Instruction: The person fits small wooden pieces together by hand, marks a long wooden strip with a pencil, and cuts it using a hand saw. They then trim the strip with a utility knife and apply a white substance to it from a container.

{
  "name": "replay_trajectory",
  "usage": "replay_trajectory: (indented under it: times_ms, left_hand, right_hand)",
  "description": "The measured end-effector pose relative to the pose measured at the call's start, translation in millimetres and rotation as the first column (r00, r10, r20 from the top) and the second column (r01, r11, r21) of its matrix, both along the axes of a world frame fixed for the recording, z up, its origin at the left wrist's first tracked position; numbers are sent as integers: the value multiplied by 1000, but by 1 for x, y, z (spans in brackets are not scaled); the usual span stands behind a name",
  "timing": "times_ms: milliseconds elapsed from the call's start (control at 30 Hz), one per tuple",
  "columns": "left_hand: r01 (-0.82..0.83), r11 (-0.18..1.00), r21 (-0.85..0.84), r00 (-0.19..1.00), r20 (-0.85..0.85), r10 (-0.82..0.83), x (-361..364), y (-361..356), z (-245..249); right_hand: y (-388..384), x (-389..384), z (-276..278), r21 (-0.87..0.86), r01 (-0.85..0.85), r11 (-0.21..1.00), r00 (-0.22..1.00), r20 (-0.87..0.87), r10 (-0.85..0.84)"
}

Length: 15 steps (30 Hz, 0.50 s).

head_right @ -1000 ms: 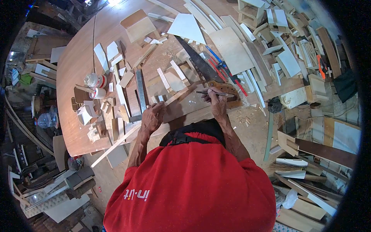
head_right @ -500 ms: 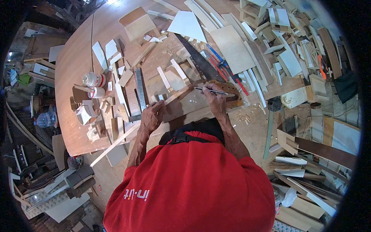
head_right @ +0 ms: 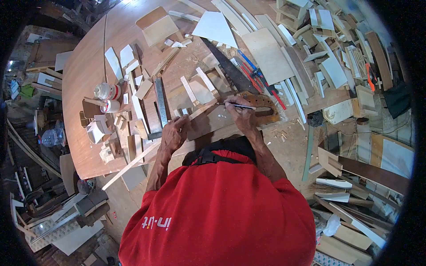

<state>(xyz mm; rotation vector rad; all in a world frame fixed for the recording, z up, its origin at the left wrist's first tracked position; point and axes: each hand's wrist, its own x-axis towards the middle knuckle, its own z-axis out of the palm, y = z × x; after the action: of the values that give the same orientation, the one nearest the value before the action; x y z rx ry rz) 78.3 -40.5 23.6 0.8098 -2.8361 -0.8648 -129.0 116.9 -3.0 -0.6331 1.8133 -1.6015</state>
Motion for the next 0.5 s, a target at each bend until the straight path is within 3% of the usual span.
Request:
replay_trajectory:
  times_ms: [200,267,500]
  left_hand:
    - [-5,1000,7,1000,-27,5,0,1,2]
    - [-11,1000,11,1000,-26,11,1,1,-1]
    - [2,1000,31,999,-40,-1,2,-1,-4]
  right_hand:
    - [-3,1,-2,-22,29,999,999,-23,-30]
    - [-5,0,2,2,-16,1000,993,-120,16]
    - [-12,7,7,-5,-88,996,974,-212,85]
